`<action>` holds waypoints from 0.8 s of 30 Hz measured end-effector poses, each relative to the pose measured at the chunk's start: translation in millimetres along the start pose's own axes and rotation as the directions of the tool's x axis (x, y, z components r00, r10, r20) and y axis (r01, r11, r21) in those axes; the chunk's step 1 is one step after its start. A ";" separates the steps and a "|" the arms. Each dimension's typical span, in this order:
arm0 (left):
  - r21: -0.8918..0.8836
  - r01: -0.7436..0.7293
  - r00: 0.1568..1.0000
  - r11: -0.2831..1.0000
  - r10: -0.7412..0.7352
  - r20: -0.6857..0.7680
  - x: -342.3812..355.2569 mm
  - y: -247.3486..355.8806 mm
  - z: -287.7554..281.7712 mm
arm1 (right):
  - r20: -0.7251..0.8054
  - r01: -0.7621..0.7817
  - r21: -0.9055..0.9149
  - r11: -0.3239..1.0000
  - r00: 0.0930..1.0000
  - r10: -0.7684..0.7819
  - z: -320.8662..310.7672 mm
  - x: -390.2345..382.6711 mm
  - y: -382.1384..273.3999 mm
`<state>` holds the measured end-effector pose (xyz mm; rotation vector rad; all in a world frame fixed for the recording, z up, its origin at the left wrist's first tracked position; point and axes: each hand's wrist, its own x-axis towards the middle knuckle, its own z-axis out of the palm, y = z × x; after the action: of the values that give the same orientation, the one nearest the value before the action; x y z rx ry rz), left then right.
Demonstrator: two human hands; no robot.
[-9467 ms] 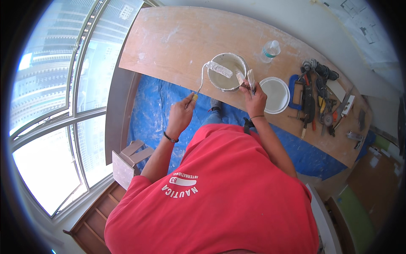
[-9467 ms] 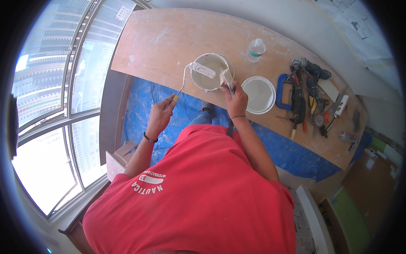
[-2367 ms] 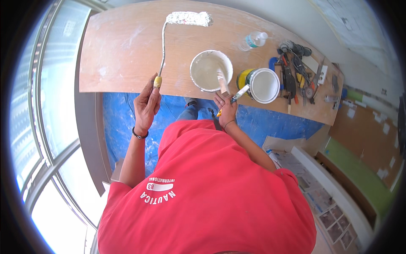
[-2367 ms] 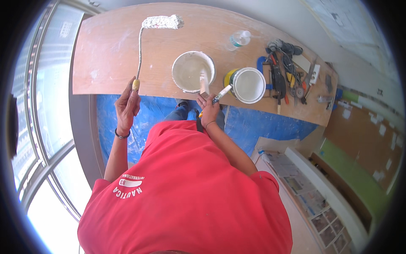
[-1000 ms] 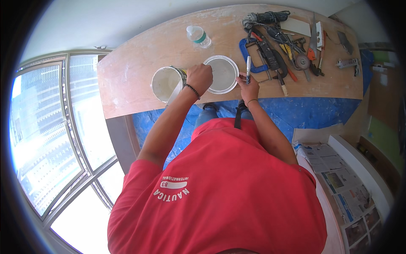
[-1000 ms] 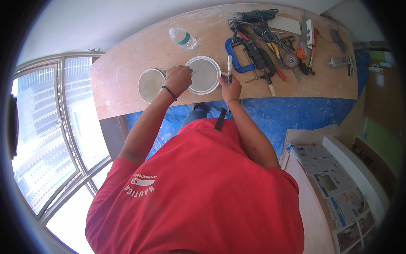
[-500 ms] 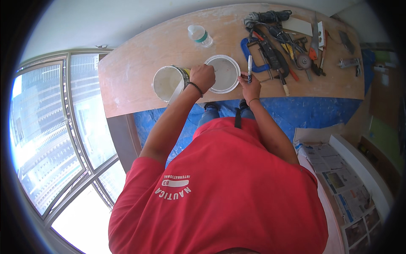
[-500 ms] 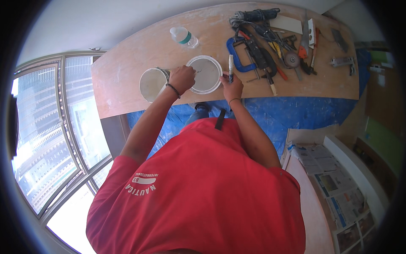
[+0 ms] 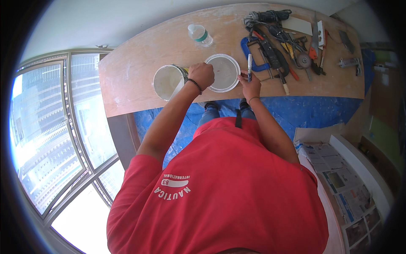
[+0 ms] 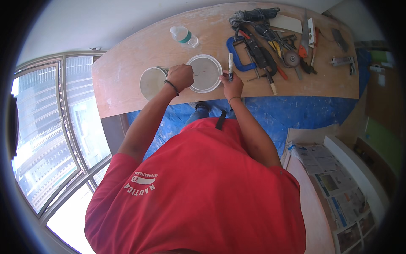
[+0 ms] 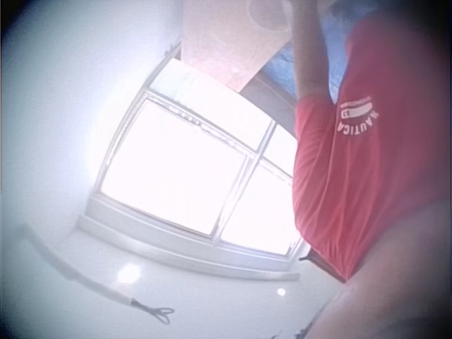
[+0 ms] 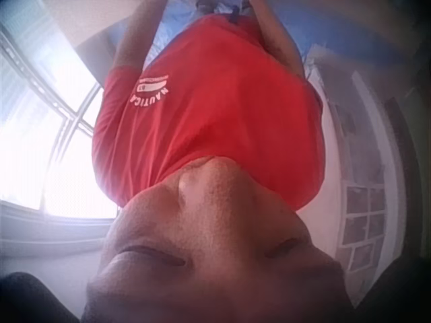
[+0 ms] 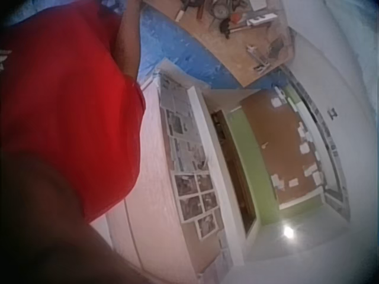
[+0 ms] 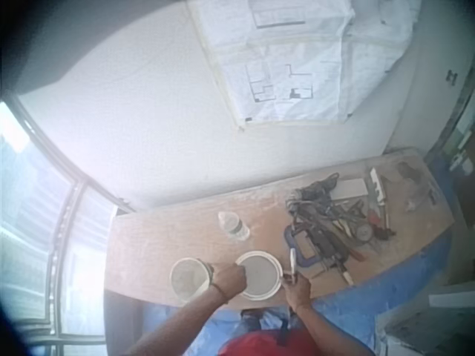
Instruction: The person walks through a room under renovation, picks up a paint bucket, and stirs the contents with a wooden stick. They add water from a plastic bottle and continue mixing. The person then uses a paint roller to load paint from the bucket and briefly applies it to a surface before returning to mix more paint.
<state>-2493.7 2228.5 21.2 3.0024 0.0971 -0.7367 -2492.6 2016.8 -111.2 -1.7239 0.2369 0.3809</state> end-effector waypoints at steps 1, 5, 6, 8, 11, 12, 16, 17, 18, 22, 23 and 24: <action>0.031 -0.001 1.000 1.000 0.000 0.016 -1.2 -2.6 -1.8 | 0.002 -0.002 0.006 1.000 1.000 0.002 1.2 0.9 0.0; 0.013 -0.019 1.000 1.000 0.019 -0.018 -0.9 1.8 -4.2 | -0.014 0.010 -0.004 1.000 1.000 -0.010 0.9 1.2 2.9; 0.005 -0.024 0.999 1.000 0.024 -0.024 1.9 6.2 -2.5 | -0.020 0.012 -0.007 1.000 1.000 -0.012 1.6 0.6 3.0; -0.016 -0.017 0.999 1.000 0.017 -0.030 0.7 6.6 1.3 | -0.009 0.016 -0.001 1.000 1.000 -0.016 1.7 0.5 2.1; -0.031 0.007 1.000 0.999 -0.008 -0.030 -1.8 4.1 1.2 | 0.003 -0.017 0.024 1.000 1.000 0.017 1.0 1.7 2.6; -0.018 0.019 0.999 1.000 -0.019 -0.029 -3.8 2.0 -2.6 | 0.009 -0.034 0.034 0.999 0.999 0.034 1.0 1.2 3.0; 0.042 0.008 1.000 0.999 -0.007 -0.007 -8.3 3.6 -22.6 | 0.000 -0.001 0.017 1.000 1.000 0.001 0.7 0.8 5.7; 0.033 0.001 1.000 0.999 -0.001 0.025 -6.9 6.0 -25.6 | -0.008 0.027 0.030 0.999 1.000 -0.027 1.7 1.0 6.6; 0.026 -0.005 0.999 1.000 0.004 0.049 -4.4 7.6 -27.5 | -0.021 0.023 0.037 0.999 1.000 -0.022 2.9 1.3 6.5; 0.032 0.001 0.995 0.999 -0.004 0.102 8.1 10.5 -20.1 | 0.004 -0.005 0.014 1.000 1.000 0.005 1.2 -0.4 1.2; 0.020 0.009 0.997 1.000 -0.010 0.071 10.6 9.7 -16.5 | 0.011 -0.030 0.019 0.999 0.999 0.030 1.4 -0.4 -0.4; 0.007 0.017 0.998 1.000 -0.017 0.052 12.8 8.8 -13.4 | 0.015 -0.057 0.022 0.998 0.998 0.057 0.4 -0.4 -1.9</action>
<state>-2475.6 2221.2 27.4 2.9894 0.1184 -0.8185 -2492.3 2017.5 -109.5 -1.6941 0.2793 0.4306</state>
